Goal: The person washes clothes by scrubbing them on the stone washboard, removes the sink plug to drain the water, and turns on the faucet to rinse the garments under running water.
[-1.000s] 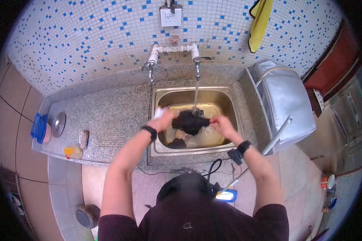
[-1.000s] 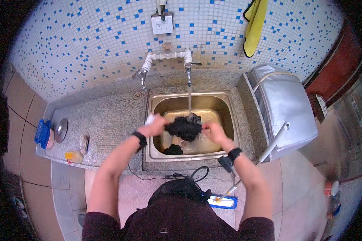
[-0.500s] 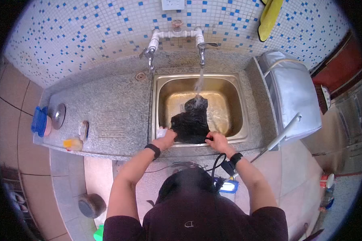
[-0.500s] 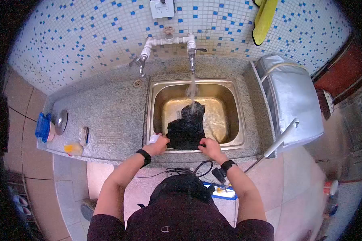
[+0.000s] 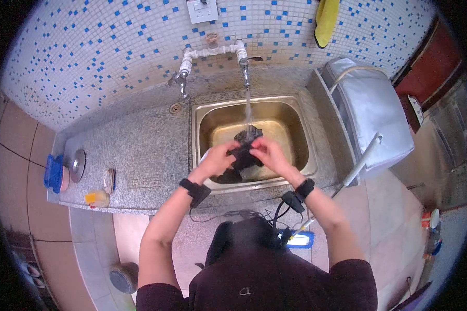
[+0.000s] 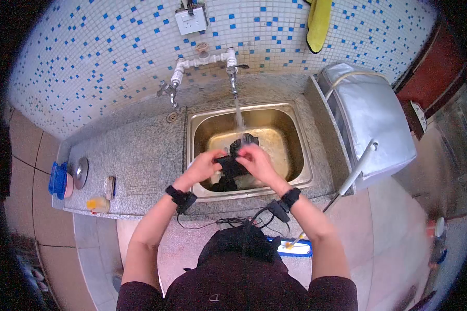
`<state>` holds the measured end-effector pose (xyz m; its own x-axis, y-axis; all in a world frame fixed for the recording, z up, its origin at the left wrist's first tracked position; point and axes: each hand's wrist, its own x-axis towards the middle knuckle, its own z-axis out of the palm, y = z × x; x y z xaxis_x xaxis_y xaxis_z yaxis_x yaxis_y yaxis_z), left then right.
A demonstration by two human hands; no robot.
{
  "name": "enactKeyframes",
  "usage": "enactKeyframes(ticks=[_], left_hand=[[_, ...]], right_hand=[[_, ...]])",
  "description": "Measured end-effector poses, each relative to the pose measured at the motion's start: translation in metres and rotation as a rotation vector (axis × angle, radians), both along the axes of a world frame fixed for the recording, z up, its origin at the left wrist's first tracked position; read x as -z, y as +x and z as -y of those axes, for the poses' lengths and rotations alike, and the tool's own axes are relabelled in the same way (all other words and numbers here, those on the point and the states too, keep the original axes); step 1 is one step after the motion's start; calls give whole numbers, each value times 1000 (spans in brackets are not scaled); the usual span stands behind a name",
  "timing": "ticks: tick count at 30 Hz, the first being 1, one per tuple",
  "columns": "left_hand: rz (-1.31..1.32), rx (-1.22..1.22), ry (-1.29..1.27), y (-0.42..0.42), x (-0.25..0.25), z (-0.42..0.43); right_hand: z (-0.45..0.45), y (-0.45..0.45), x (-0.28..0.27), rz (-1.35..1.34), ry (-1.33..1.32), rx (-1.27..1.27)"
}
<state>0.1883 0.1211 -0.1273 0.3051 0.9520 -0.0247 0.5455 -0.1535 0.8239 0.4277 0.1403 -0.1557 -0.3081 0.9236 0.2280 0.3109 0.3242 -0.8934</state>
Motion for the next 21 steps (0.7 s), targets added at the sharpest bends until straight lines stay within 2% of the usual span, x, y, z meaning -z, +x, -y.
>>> enactKeyframes(ticks=[2, 4, 6, 7, 8, 10, 11, 12, 14, 16, 18, 20, 21], left_hand=[[7, 24, 71, 13, -49, -1], [9, 61, 141, 13, -68, -14], [301, 132, 86, 7, -86, -34], [220, 134, 153, 4, -101, -41], [145, 125, 223, 2, -127, -43], [154, 129, 332, 2, -152, -55], [184, 127, 377, 6, -176, -50], [210, 126, 422, 10, -199, -46], [128, 85, 573, 14, -229, -52], [196, 137, 594, 18, -262, -52], [275, 210, 590, 18, -291, -48], [339, 219, 558, 16, -313, -45], [371, 230, 570, 12, -323, -45]], right_hand=[[-3, -17, -61, -11, 45, 5], [-7, -23, -104, -29, 88, 23], [-12, -21, -128, -217, -101, -72], [-16, -22, -123, -398, -102, -61], [-14, -20, -119, -386, -96, -54], [-13, -18, -107, -513, -8, 154], [-22, -10, -70, -349, 29, 158], [-21, -9, -44, -353, 31, 149], [-7, -13, -2, 68, -76, 186], [-5, -28, 22, -33, -136, 214], [-5, -41, 15, -139, -201, 244], [-7, -45, -2, 136, -95, 352], [-15, -44, 3, 135, -89, 357]])
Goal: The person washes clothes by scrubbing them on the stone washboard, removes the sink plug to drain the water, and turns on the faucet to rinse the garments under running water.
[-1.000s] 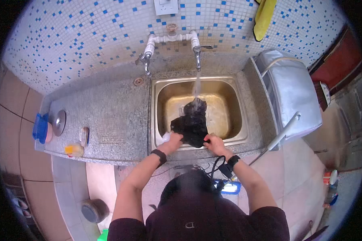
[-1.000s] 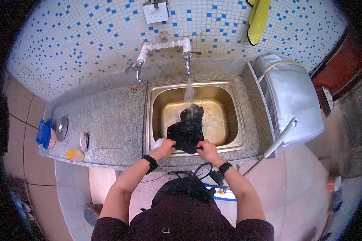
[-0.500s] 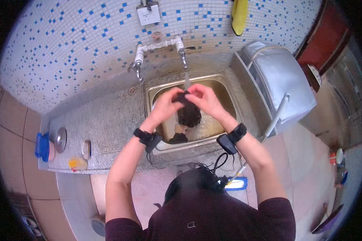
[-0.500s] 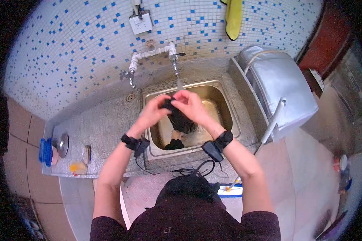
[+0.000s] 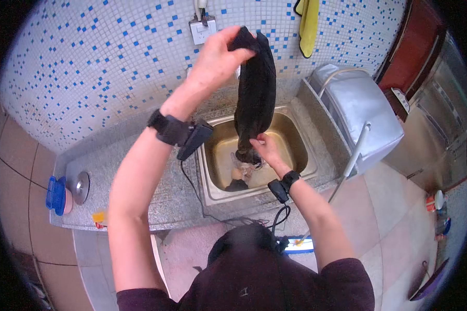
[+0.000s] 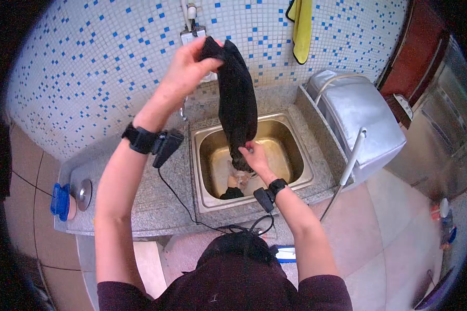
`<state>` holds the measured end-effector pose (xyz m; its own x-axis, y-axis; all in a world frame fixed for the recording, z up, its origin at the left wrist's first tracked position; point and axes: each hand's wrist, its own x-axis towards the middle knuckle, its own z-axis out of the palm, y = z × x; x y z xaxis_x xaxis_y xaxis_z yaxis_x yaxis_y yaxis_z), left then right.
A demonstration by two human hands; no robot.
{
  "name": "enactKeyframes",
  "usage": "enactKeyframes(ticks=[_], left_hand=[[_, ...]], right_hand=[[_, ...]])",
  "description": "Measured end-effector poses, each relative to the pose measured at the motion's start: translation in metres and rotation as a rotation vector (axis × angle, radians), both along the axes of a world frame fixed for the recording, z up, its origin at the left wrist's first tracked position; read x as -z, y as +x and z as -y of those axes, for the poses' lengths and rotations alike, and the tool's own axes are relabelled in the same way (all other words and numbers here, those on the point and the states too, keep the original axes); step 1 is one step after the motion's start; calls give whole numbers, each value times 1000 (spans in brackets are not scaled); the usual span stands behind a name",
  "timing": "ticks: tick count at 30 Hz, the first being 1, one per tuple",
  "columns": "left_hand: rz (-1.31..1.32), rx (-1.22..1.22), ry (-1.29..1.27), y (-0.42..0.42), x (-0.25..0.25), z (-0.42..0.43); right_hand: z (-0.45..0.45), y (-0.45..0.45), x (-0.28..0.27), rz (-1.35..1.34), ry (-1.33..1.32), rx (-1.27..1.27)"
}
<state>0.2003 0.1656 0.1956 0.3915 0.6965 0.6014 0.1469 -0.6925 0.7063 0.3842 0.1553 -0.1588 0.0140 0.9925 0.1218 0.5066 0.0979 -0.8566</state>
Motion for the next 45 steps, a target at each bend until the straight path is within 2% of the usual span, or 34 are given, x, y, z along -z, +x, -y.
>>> enactKeyframes(ticks=[2, 6, 7, 9, 11, 13, 15, 16, 17, 19, 20, 21, 23, 24, 25, 27, 29, 30, 31, 33, 34, 35, 37, 39, 40, 41, 43, 44, 45], left_hand=[[62, 0, 17, -11, -16, 3], [8, -183, 32, -49, -35, -1], [8, -189, 36, -57, -36, -4], [78, -289, 9, -68, -37, -10], [76, -436, -59, -81, -40, -12], [159, -479, -12, -94, -37, -20], [198, -501, -7, -101, -41, -20], [232, -521, 0, -104, -41, -19], [231, -527, -6, -107, -37, -19], [53, -563, -41, -108, -29, -16], [-19, -553, -89, -105, -20, -15], [-21, -552, -87, -104, -5, -19], [-36, -522, -188, -106, 25, -30], [-43, -524, -189, -103, 31, -26], [13, -541, -200, -99, 37, -22], [63, -555, -221, -98, 43, -25], [127, -645, -254, -107, 49, -26], [95, -651, -287, -106, 48, -24], [91, -657, -285, -106, 49, -25], [61, -664, -276, -104, 55, -25], [55, -666, -279, -106, 58, -26], [113, -678, -260, -109, 62, -29], [169, -679, -256, -109, 76, -32], [116, -565, -256, -111, 91, -33], [33, -538, -311, -109, 106, -31], [-130, -513, -205, -112, 140, -36], [-204, -403, -397, -104, 205, -33], [-445, -464, -329, -110, 260, -40], [-425, -429, -350, -96, 284, -26]], right_hand=[[-20, 9, 7, -85, -94, -83], [-24, 49, -58, -238, -142, -276], [-35, 69, -63, -180, -107, -328], [-34, 89, -113, -238, -76, -240], [-53, 117, -136, -196, -63, -233], [-61, 128, -167, -131, -25, -257], [-62, 126, -193, -189, 139, -114], [-63, 126, -204, -195, 178, -166], [-69, 125, -201, -196, 171, -171], [-82, 123, -182, -173, 9, -171], [-101, 127, -157, -54, -12, -291], [-100, 128, -158, -57, -10, -290], [-106, 123, -161, 153, 105, -162], [-108, 122, -158, 18, 83, -152], [-112, 120, -156, 14, 85, -154], [-107, 113, -152, -357, 88, -35], [-124, 121, -100, -19, 123, -141], [-122, 119, -90, 18, 21, -211], [-131, 122, -91, 13, 22, -216], [-155, 127, -101, 80, 183, -164], [-158, 124, -105, -138, 135, -163], [-162, 118, -101, -140, 132, -159], [-166, 114, -76, -11, 353, -231], [-152, 113, -33, 21, 312, -231], [-146, 116, -11, 115, 296, -225], [-136, 119, 4, 210, 276, -221], [-111, 125, 22, 169, -49, -368], [-96, 123, 30, 169, -53, -371], [-81, 121, 37, 104, -161, -445]])
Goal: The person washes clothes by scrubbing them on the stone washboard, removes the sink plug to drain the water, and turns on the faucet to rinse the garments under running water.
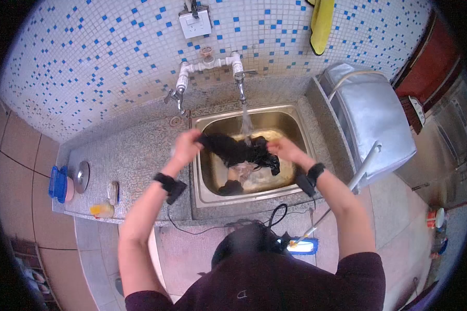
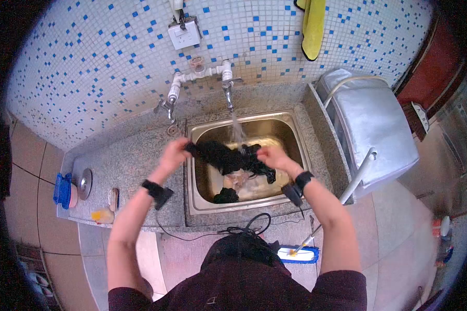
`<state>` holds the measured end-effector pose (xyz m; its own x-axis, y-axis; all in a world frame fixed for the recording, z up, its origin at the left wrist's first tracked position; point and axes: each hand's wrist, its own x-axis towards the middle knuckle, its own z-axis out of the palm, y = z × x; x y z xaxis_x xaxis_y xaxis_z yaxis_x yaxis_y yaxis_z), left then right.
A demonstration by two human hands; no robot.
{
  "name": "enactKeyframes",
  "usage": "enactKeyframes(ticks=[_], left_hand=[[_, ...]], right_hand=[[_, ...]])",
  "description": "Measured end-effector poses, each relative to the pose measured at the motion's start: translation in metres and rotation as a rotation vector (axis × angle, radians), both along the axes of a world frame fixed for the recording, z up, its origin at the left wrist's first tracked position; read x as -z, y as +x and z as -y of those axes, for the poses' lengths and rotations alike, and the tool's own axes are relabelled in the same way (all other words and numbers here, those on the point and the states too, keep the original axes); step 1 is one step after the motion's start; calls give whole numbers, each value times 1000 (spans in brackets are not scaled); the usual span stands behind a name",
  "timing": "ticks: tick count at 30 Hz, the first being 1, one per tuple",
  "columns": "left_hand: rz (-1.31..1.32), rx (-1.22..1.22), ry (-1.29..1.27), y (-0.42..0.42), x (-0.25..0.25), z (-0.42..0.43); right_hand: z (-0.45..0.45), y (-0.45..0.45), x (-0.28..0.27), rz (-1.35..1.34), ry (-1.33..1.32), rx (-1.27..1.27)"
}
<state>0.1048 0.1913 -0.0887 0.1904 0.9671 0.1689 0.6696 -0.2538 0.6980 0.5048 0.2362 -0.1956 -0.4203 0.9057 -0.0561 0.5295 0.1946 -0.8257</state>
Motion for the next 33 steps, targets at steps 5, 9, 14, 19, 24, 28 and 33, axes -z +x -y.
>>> enactKeyframes(ticks=[5, 9, 14, 19, 24, 28, 33], left_hand=[[-60, 36, -163, 71, 111, 52], [-73, 288, -20, 128, 109, 95], [-62, 416, -19, 140, 112, 134], [89, 235, -202, 111, 97, 145], [-51, 345, -181, 92, 143, 147], [100, 224, -117, 107, 152, 141], [-23, 147, -26, 123, 115, 139]], right_hand=[[60, -34, 23, -173, -405, -197], [106, -56, 27, -317, -812, 181], [120, -72, 57, -315, -965, 182], [118, -81, 53, -585, -738, 384], [117, -85, -13, -743, -803, 535], [118, -69, -36, -820, -882, 537], [133, -75, -102, -844, -908, 390]])
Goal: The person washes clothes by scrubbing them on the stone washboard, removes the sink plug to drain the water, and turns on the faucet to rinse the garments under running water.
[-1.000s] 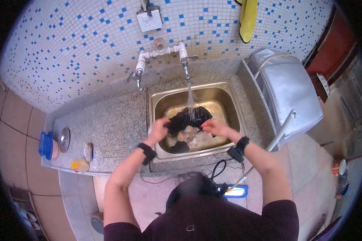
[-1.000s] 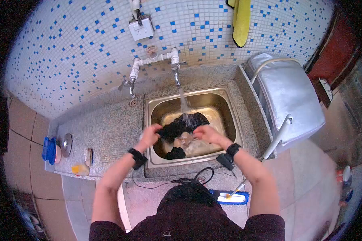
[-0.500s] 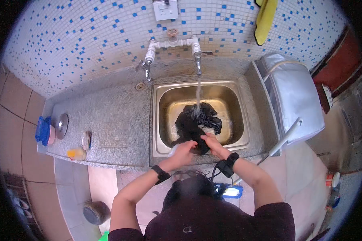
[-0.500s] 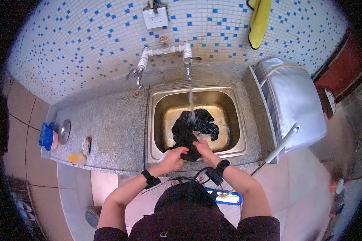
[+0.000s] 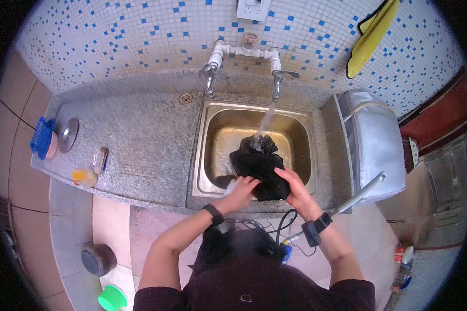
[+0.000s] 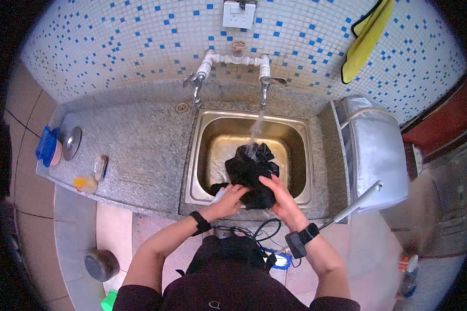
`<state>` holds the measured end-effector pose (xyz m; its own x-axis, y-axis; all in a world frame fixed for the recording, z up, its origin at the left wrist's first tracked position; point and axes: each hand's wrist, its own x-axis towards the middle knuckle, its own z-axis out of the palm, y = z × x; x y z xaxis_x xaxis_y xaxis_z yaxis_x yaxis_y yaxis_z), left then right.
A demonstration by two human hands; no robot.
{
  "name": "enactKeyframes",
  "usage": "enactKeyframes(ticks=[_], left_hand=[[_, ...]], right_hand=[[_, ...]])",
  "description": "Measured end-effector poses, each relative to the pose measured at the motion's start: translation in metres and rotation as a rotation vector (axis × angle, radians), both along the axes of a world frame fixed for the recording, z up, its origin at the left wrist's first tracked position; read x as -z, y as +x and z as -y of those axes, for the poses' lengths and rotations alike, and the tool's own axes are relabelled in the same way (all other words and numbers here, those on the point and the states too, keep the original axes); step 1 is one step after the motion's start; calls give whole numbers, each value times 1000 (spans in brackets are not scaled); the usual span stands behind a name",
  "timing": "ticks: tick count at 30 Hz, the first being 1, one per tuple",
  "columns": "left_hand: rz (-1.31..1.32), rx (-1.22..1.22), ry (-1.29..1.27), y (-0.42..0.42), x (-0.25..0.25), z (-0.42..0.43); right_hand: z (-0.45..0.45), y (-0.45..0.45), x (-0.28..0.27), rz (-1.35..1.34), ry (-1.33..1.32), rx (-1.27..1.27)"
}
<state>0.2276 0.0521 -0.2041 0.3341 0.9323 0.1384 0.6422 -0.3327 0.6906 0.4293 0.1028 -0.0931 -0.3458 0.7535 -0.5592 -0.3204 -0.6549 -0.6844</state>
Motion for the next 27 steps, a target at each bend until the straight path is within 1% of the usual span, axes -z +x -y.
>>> enactKeyframes(ticks=[1, 4, 5, 6, 7, 8, 10, 11, 13, 14, 15, 17, 18, 19, 20, 21, 23, 24, 25, 26, 27], left_hand=[[-86, 21, -32, 1, -1, 1], [7, 5, -55, -1, 48, -5], [9, 11, -52, -5, 39, -6], [-83, 60, -135, -11, 22, -7], [-176, 108, -216, -16, 10, -8], [-177, 111, -211, -21, 17, -7], [-266, 157, -176, -33, 45, -6], [-268, 159, -174, -39, 50, -7], [-568, 138, -178, -53, 51, -16], [-723, 176, -137, -61, 25, -23], [-730, 175, -130, -64, 10, -28], [-920, 110, -43, -62, -9, -35], [-945, 107, -28, -60, -11, -37], [-951, 108, -22, -55, -15, -37], [-1085, 131, -5, -50, -17, -36], [-1220, 154, 13, -47, -20, -34], [-1251, 207, 17, -45, -27, -28], [-1276, 274, -44, -43, -31, -24], [-1300, 338, -108, -42, -35, -20], [-1225, 308, -50, -46, -34, -15], [-1229, 307, -42, -44, -36, -15]], right_hand=[[2, -1, -9, 9, 0, 1], [3, -1, -42, -49, 55, 26], [2, 1, -52, -45, 83, 40], [1, 4, -57, -43, 110, 53], [0, 9, -56, -43, 114, 57], [-3, 17, -52, -26, 126, 76], [-9, 27, -40, 34, 171, 81], [-12, 37, -21, 32, 173, 84], [-17, 58, 29, 360, 338, -67], [-12, 62, 46, 483, 348, -122], [1, 53, 35, 705, 402, -171], [-2, 83, 129, 1082, 601, -365], [0, 81, 138, 1079, 604, -357], [2, 76, 144, 1164, 558, -288], [4, 72, 146, 1248, 509, -219], [3, 71, 146, 1243, 510, -209], [3, 71, 142, 1307, 532, -345], [5, 71, 138, 1307, 529, -334], [7, 72, 134, 1321, 549, -465], [7, 73, 130, 1332, 569, -598], [6, 79, 139, 1333, 573, -589]])
